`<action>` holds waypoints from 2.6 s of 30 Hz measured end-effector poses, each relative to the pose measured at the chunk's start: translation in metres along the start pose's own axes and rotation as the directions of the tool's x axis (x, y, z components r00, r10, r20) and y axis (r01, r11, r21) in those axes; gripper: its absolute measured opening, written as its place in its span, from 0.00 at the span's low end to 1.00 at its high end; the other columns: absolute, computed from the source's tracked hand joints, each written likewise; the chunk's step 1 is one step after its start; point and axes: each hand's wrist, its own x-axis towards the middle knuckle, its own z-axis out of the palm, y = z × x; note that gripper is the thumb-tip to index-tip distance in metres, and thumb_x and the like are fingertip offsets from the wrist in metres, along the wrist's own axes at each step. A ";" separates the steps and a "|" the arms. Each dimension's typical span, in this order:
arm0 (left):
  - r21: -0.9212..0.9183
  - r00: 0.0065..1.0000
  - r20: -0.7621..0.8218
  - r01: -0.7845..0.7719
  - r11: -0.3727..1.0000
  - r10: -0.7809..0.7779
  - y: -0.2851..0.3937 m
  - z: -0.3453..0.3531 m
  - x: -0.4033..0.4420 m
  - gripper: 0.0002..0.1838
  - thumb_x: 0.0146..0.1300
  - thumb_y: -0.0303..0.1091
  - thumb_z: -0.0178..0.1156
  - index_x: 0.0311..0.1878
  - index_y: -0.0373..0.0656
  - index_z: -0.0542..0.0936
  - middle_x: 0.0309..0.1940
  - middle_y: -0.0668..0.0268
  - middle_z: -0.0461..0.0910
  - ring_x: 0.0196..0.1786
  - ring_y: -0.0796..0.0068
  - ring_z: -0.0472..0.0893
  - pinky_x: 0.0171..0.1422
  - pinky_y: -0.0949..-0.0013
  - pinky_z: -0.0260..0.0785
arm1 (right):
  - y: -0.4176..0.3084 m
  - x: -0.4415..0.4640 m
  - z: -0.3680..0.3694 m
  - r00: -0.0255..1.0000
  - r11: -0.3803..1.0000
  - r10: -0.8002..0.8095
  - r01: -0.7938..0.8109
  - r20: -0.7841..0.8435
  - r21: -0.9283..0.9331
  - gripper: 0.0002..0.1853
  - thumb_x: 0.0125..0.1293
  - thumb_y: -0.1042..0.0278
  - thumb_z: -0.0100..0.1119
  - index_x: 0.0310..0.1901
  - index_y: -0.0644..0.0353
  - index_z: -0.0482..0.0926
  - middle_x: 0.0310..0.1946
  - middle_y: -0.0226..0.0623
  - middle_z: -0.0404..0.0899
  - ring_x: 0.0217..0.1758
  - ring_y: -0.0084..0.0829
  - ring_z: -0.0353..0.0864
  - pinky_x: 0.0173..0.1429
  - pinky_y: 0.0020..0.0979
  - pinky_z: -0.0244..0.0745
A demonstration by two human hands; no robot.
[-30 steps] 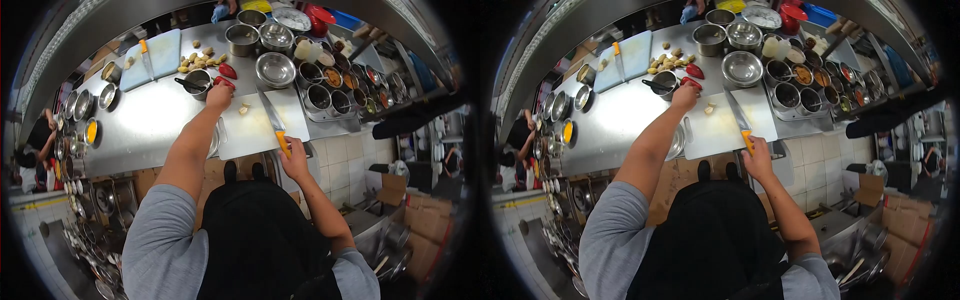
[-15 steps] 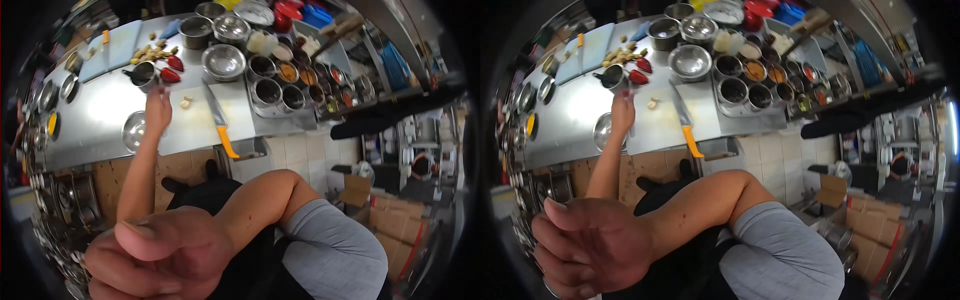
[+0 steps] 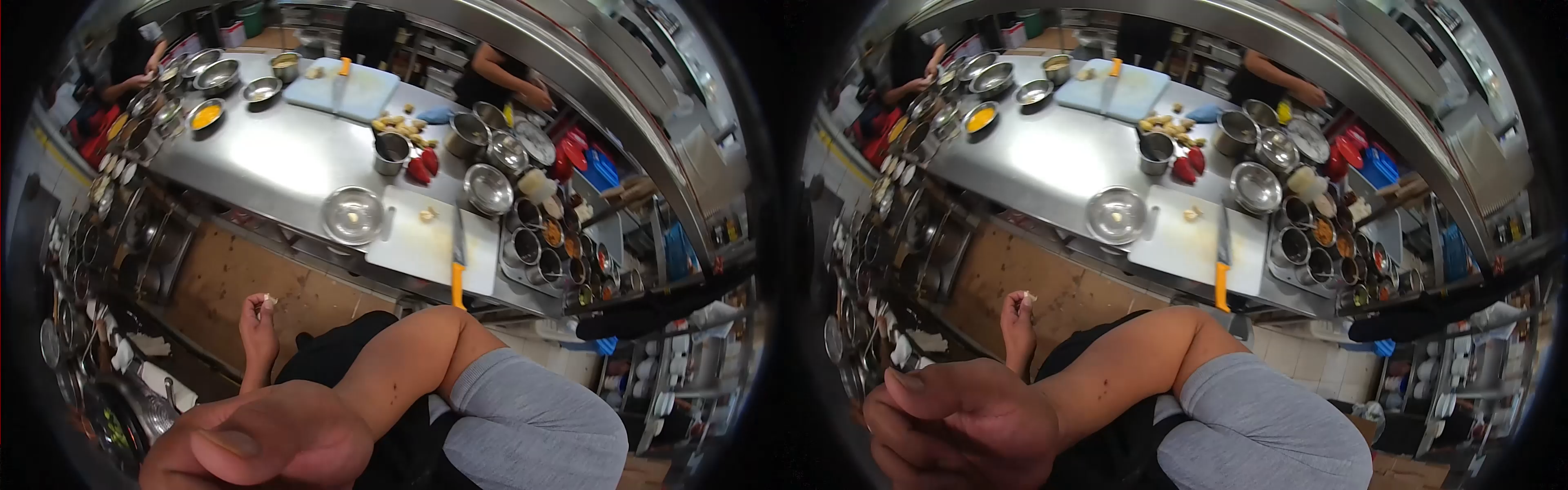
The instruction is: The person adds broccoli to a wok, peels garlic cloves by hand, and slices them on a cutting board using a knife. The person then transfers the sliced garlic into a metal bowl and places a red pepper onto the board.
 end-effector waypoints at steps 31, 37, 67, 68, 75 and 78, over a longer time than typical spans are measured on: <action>0.184 0.897 -0.304 -0.275 0.944 0.320 0.043 -0.034 -0.034 0.08 0.68 0.26 0.63 0.48 0.34 0.82 0.40 0.58 0.86 0.44 0.70 0.85 0.51 0.68 0.76 | -0.036 -0.086 -0.237 0.704 0.065 -0.174 -0.689 -0.688 -0.722 0.07 0.73 0.65 0.63 0.39 0.59 0.79 0.28 0.27 0.80 0.25 0.15 0.72 0.29 0.22 0.65; -0.358 0.991 -0.129 -0.017 0.933 -0.031 0.020 -0.025 -0.001 0.13 0.67 0.20 0.57 0.53 0.42 0.79 0.44 0.71 0.82 0.44 0.81 0.78 0.48 0.74 0.71 | -0.063 -0.108 -0.242 0.486 0.708 -0.126 -0.566 -0.865 -0.422 0.08 0.72 0.69 0.64 0.36 0.56 0.73 0.23 0.25 0.73 0.21 0.17 0.67 0.25 0.22 0.62; -0.607 0.818 -0.289 0.244 0.756 -0.497 -0.021 -0.088 -0.010 0.18 0.75 0.20 0.48 0.65 0.34 0.75 0.59 0.55 0.80 0.46 0.76 0.81 0.54 0.72 0.74 | -0.148 -0.241 -0.200 0.147 0.447 -0.706 -0.666 -0.693 -0.597 0.05 0.73 0.73 0.59 0.48 0.59 0.77 0.29 0.23 0.74 0.25 0.12 0.64 0.28 0.18 0.58; -0.597 0.818 -0.308 0.232 0.768 -0.486 -0.021 -0.081 -0.019 0.17 0.74 0.19 0.49 0.64 0.35 0.76 0.58 0.57 0.80 0.45 0.75 0.81 0.54 0.72 0.74 | -0.154 -0.246 -0.204 0.169 0.423 -0.696 -0.688 -0.698 -0.589 0.07 0.72 0.74 0.59 0.49 0.61 0.78 0.29 0.26 0.74 0.25 0.14 0.65 0.30 0.19 0.58; -0.403 0.740 -0.429 0.357 0.843 -0.518 -0.012 -0.018 -0.101 0.18 0.72 0.17 0.49 0.61 0.36 0.78 0.55 0.61 0.82 0.44 0.77 0.80 0.50 0.73 0.73 | -0.195 -0.274 -0.230 0.310 0.373 -0.605 -0.703 -0.733 -0.606 0.07 0.72 0.75 0.60 0.50 0.62 0.78 0.30 0.25 0.76 0.26 0.13 0.65 0.30 0.18 0.59; -0.434 0.695 -0.451 0.377 0.818 -0.560 -0.008 -0.003 -0.115 0.17 0.72 0.17 0.50 0.61 0.37 0.76 0.54 0.61 0.83 0.42 0.78 0.81 0.47 0.74 0.73 | -0.203 -0.275 -0.224 0.319 0.384 -0.607 -0.684 -0.728 -0.620 0.07 0.73 0.75 0.59 0.50 0.62 0.78 0.30 0.25 0.76 0.25 0.13 0.64 0.30 0.19 0.59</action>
